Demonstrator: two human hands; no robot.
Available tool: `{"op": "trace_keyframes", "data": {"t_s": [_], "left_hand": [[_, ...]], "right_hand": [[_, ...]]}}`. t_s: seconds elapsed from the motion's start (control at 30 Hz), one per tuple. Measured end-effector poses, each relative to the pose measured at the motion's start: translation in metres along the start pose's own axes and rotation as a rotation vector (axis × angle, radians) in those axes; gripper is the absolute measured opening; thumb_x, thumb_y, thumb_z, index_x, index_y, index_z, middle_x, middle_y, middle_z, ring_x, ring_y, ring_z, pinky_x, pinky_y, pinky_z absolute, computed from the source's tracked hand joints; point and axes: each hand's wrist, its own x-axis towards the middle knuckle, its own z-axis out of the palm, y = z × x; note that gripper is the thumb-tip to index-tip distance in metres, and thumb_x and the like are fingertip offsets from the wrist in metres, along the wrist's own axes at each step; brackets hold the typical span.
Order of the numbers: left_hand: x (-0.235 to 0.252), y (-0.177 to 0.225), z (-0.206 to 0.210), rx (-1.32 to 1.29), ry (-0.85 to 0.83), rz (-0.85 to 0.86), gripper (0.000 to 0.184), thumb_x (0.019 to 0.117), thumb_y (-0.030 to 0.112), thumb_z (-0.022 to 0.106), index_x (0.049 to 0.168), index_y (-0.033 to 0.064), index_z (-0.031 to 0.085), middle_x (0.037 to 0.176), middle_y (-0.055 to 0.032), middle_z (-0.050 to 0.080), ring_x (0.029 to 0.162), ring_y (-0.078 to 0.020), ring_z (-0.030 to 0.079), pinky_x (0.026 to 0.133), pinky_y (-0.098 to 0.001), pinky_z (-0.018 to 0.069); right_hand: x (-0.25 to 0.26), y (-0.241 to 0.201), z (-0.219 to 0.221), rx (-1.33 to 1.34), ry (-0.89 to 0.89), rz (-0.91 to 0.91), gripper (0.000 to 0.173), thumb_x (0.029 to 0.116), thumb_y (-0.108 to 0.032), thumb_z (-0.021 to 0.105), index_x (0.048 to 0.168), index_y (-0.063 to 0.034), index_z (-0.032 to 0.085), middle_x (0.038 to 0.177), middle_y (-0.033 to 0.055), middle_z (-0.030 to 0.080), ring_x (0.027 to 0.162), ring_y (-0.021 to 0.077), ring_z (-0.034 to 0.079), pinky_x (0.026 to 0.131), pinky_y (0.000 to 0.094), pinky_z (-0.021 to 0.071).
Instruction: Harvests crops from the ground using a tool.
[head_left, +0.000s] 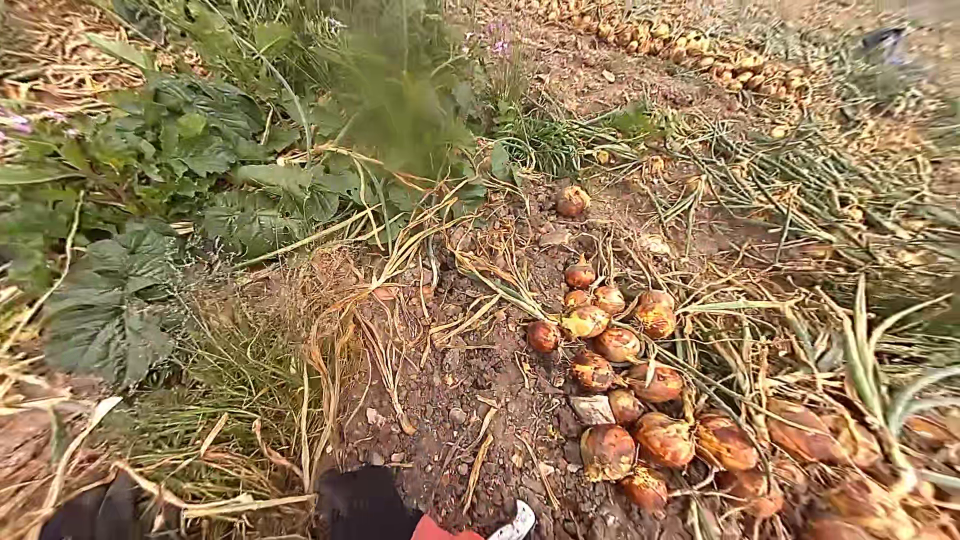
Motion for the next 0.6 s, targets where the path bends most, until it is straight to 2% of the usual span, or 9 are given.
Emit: {"op": "trace_keyframes", "data": {"t_s": [0.13, 0.17, 0.23, 0.3, 0.33, 0.4, 0.47, 0.53, 0.6], "left_hand": [[-0.005, 0.008, -0.01, -0.02, 0.045, -0.009, 0.081, 0.0929, 0.042, 0.061, 0.158, -0.0006, 0.037, 0.157, -0.0304, 0.041, 0.147, -0.0501, 0.038, 0.119, -0.0627, 0.0316], [-0.008, 0.02, -0.029, -0.059, -0.017, -0.037, 0.076, 0.0966, 0.032, 0.062, 0.158, -0.0029, 0.034, 0.159, -0.032, 0.038, 0.149, -0.0506, 0.034, 0.121, -0.0619, 0.0293], [-0.014, 0.031, -0.049, -0.14, -0.04, -0.019, 0.074, 0.0929, 0.013, 0.068, 0.156, -0.0066, 0.035, 0.158, -0.0367, 0.034, 0.15, -0.0541, 0.03, 0.12, -0.0647, 0.0279], [-0.015, 0.035, -0.058, -0.18, -0.023, -0.01, 0.076, 0.0884, 0.009, 0.072, 0.154, -0.0063, 0.037, 0.157, -0.0371, 0.036, 0.148, -0.0548, 0.032, 0.118, -0.0669, 0.0298], [-0.012, 0.035, -0.063, -0.183, -0.039, -0.009, 0.078, 0.0887, 0.012, 0.073, 0.155, -0.0055, 0.037, 0.157, -0.0367, 0.036, 0.148, -0.0547, 0.032, 0.117, -0.0675, 0.0298], [-0.019, 0.037, -0.067, -0.202, -0.092, -0.021, 0.078, 0.0911, 0.016, 0.074, 0.156, -0.0038, 0.035, 0.158, -0.0358, 0.035, 0.148, -0.0545, 0.032, 0.117, -0.0683, 0.0302], [-0.019, 0.033, -0.063, -0.211, -0.069, -0.022, 0.078, 0.0895, 0.016, 0.074, 0.156, -0.0029, 0.037, 0.157, -0.0354, 0.037, 0.147, -0.0542, 0.034, 0.116, -0.0687, 0.0316], [-0.011, 0.035, -0.061, -0.228, -0.066, -0.039, 0.08, 0.0898, 0.018, 0.075, 0.157, -0.0009, 0.036, 0.158, -0.0351, 0.035, 0.148, -0.0539, 0.033, 0.115, -0.0691, 0.0318], [-0.018, 0.036, -0.059, -0.252, -0.08, -0.03, 0.081, 0.089, 0.013, 0.078, 0.156, -0.002, 0.035, 0.158, -0.0365, 0.034, 0.148, -0.0554, 0.031, 0.116, -0.0697, 0.03]], "right_hand": [[0.0, -0.009, -0.016, 0.14, -0.035, 0.149, 0.033, 0.1016, -0.013, 0.047, 0.125, 0.0044, 0.064, 0.102, 0.0252, 0.071, 0.099, 0.0409, 0.07, 0.086, 0.0597, 0.0536], [0.001, -0.007, -0.017, 0.181, -0.02, 0.151, 0.032, 0.1015, -0.013, 0.047, 0.121, 0.0056, 0.064, 0.101, 0.025, 0.071, 0.098, 0.0399, 0.07, 0.086, 0.0584, 0.0534], [-0.004, -0.01, -0.019, 0.236, 0.051, 0.158, 0.031, 0.1022, -0.012, 0.046, 0.115, 0.0078, 0.065, 0.098, 0.0242, 0.07, 0.095, 0.037, 0.069, 0.086, 0.0541, 0.0535], [-0.028, -0.026, -0.034, 0.187, 0.122, 0.198, 0.032, 0.1034, -0.015, 0.044, 0.113, 0.0064, 0.066, 0.092, 0.0216, 0.07, 0.088, 0.0352, 0.07, 0.081, 0.0529, 0.0547], [-0.049, -0.028, -0.042, 0.106, 0.211, 0.2, 0.032, 0.1015, -0.016, 0.045, 0.109, 0.0051, 0.069, 0.082, 0.0189, 0.07, 0.078, 0.0342, 0.071, 0.071, 0.0528, 0.0562], [-0.107, 0.0, -0.069, -0.048, 0.313, 0.364, 0.034, 0.1017, -0.019, 0.042, 0.106, 0.0035, 0.068, 0.074, 0.0168, 0.066, 0.069, 0.0333, 0.068, 0.064, 0.0531, 0.055], [-0.15, 0.052, -0.106, -0.218, 0.453, 0.553, 0.036, 0.1041, -0.022, 0.044, 0.11, 0.0055, 0.067, 0.083, 0.0239, 0.068, 0.077, 0.0408, 0.069, 0.07, 0.0606, 0.0536], [-0.17, 0.095, -0.144, -0.368, 0.599, 0.589, 0.04, 0.1026, -0.028, 0.055, 0.124, 0.0055, 0.062, 0.099, 0.0293, 0.069, 0.088, 0.0467, 0.069, 0.077, 0.0667, 0.0532], [-0.188, 0.1, -0.152, -0.499, 0.491, 0.56, 0.059, 0.0938, -0.024, 0.07, 0.14, 0.008, 0.053, 0.128, 0.0367, 0.059, 0.116, 0.0545, 0.06, 0.093, 0.0709, 0.0483]]}}
